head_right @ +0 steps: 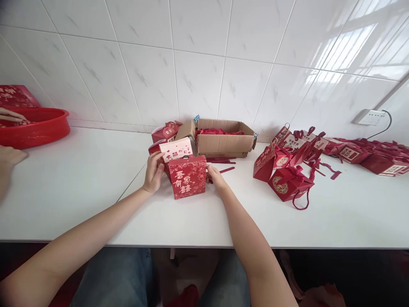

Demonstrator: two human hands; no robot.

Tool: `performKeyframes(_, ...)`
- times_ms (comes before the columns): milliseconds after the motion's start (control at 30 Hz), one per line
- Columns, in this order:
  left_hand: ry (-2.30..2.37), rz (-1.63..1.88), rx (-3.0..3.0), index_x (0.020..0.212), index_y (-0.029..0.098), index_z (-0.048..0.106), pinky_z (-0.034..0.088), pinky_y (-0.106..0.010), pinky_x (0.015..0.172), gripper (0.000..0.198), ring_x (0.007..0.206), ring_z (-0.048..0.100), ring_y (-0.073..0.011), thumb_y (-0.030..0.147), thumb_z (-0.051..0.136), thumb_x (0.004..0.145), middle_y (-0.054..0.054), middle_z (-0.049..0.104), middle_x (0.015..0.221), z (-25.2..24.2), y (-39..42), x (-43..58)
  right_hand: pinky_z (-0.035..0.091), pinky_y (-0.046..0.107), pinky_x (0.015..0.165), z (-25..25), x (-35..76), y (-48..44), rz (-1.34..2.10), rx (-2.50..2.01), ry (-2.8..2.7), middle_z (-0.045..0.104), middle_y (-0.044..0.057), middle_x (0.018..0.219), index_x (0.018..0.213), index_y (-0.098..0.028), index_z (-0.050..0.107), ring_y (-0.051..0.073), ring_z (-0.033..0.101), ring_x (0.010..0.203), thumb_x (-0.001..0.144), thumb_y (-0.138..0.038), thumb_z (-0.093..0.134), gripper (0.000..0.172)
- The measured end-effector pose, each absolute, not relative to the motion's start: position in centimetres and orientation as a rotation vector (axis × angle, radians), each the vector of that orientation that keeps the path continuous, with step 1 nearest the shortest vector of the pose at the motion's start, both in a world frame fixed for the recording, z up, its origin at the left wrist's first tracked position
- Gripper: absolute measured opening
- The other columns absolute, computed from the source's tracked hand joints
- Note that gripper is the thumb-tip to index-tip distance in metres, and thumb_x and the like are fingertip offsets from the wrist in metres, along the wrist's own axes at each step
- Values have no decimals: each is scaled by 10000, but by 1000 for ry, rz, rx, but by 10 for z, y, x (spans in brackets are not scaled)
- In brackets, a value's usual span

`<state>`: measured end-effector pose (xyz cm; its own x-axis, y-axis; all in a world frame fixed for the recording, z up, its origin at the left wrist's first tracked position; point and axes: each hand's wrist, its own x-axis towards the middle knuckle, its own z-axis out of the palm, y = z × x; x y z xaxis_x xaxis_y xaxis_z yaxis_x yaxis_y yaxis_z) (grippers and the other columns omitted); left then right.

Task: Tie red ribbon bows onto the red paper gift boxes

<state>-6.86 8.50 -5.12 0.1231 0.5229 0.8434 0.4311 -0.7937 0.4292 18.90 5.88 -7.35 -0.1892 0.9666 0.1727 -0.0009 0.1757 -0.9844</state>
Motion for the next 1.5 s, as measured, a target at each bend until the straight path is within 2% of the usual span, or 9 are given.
performKeyframes(133, 1146, 1860, 2342, 1241, 236, 478, 459, -425, 941, 467, 1141, 497, -260, 408, 613, 828, -107, 497, 1187, -46, 88, -70, 401, 249, 548, -65, 193, 51, 1261, -881, -1468, 632, 13, 830, 1046, -223, 608, 134, 551, 647, 671, -687, 639, 598)
performKeyframes(300, 1242, 1889, 2374, 1223, 220, 524, 428, -453, 983, 440, 1132, 495, -269, 323, 628, 809, -110, 477, 1154, -45, 99, -78, 521, 347, 820, -47, 177, 30, 1308, -943, -1435, 670, 33, 1099, 1049, -243, 638, 211, 635, 967, 661, -429, 775, 452)
performKeyframes(500, 1325, 1946, 2173, 1121, 206, 605, 405, -459, 1022, 370, 1129, 484, -272, 398, 613, 805, -107, 429, 1149, -41, 107, -88, 553, 329, 731, -53, 141, 21, 992, -1059, -1444, 646, 64, 1138, 1124, -243, 571, 216, 637, 952, 644, -452, 771, 561)
performKeyframes(633, 1192, 1940, 2016, 1097, 212, 638, 319, -442, 1111, 440, 1213, 443, -253, 510, 361, 931, -99, 417, 1229, -35, 99, -85, 543, 312, 675, -45, 133, 27, 665, -1133, -1463, 554, 121, 1235, 1167, -220, 536, 196, 623, 893, 756, -512, 642, 515)
performKeyframes(767, 1107, 1832, 2026, 1169, 227, 619, 167, -481, 1182, 587, 1381, 237, -310, 635, 293, 901, -94, 333, 1388, -35, 91, -82, 461, 423, 935, -9, 151, 59, 75, -1287, -1488, 510, 159, 1273, 1210, -183, 526, 271, 502, 1155, 857, -386, 503, 408)
performKeyframes(900, 1135, 1710, 2152, 1304, 232, 528, 116, -512, 1188, 648, 1414, 152, -342, 673, 397, 847, -111, 224, 1461, -40, 87, -78, 224, 539, 1104, 18, 170, 107, -171, -1518, -1678, 288, 149, 1499, 1402, -168, 335, 336, 191, 1398, 760, -218, 577, 689)
performKeyframes(1067, 1149, 1701, 2164, 1350, 258, 487, 100, -510, 1188, 622, 1439, 102, -338, 641, 380, 870, -92, 165, 1505, -42, 84, -76, 153, 596, 1079, 15, 174, 130, -214, -1637, -1852, 482, 159, 1326, 1275, -189, 462, 361, 329, 1301, 766, -274, 611, 536)
performKeyframes(1300, 1142, 1717, 2145, 1333, 273, 510, 100, -492, 1192, 611, 1438, 126, -323, 646, 362, 872, -80, 223, 1483, -39, 84, -75, 396, 430, 893, 20, 185, 109, -159, -1645, -1787, 589, 116, 992, 900, -189, 575, 289, 507, 965, 745, -212, 614, 161)
performKeyframes(1500, 1138, 1697, 2160, 1344, 266, 491, 107, -493, 1192, 572, 1435, 126, -320, 599, 368, 895, -85, 209, 1488, -39, 82, -75, 425, 352, 731, 30, 195, 102, 34, -1738, -1994, 629, 71, 935, 829, -209, 629, 250, 555, 867, 669, -229, 677, 168)
